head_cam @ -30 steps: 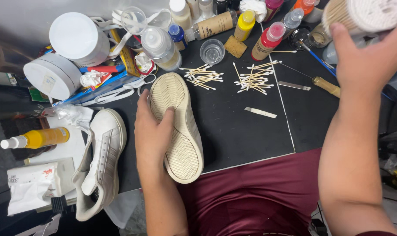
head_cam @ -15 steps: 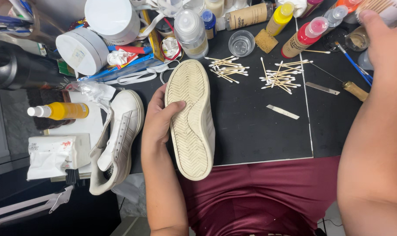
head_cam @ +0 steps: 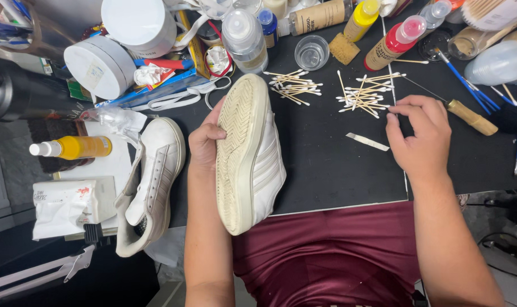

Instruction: The person cleans the sole and side panels of a white sneaker using cotton swabs. They repeatedly dip the swabs into a small container of liquid and scrub the textured outsole and the upper edges of the shoe.

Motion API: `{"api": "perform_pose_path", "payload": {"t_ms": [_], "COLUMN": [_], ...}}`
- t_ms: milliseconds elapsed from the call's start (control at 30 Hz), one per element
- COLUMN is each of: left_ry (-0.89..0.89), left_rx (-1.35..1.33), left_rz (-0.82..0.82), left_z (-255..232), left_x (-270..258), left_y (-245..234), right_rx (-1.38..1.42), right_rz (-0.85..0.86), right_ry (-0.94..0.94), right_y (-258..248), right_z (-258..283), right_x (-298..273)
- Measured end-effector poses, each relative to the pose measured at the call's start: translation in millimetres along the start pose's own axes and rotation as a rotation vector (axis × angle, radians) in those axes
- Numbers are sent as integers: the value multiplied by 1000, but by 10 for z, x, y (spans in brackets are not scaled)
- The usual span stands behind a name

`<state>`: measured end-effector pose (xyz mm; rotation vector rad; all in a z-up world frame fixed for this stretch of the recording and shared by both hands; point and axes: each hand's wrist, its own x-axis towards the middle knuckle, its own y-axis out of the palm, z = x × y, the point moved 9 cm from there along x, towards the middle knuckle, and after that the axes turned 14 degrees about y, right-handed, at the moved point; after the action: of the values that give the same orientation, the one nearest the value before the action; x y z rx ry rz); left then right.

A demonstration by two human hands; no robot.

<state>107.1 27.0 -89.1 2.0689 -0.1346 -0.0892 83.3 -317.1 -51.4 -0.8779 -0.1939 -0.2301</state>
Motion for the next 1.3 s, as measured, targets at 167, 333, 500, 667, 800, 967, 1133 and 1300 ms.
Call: {"api": "perform_pose_path", "payload": {"t_ms": [167, 333, 500, 667, 800, 967, 1133, 1300], "left_ry": [265, 521, 475, 345, 122, -83, -259, -324], "left_rx": [1, -3, 583, 1671, 1925, 1922, 1876, 1866], "left_rz": [-64, -77, -116, -2, 39, -1, -35, 24], "left_z": [-180, -559, -989, -913, -635, -467, -374, -343], "left_x": [-96, -345, -545, -448, -214, 181, 400, 402], "left_y": [-442, -203, 743, 1460, 1420, 1077, 655, 371], "right_rx": [5, 3, -20, -54, 68, -17, -3, 121], "right_rz": [51, 93, 87, 33, -3, 39, 26, -18], "right_ry": [-34, -83, -148, -131, -111, -108, -122, -151], "right_y": [-19, -72, -146, -51, 30, 212, 272, 182], "right_z": [3, 136, 306, 316, 277, 332, 299, 306], "right_x": [-47, 20, 99, 104, 152, 246, 238, 178]}}
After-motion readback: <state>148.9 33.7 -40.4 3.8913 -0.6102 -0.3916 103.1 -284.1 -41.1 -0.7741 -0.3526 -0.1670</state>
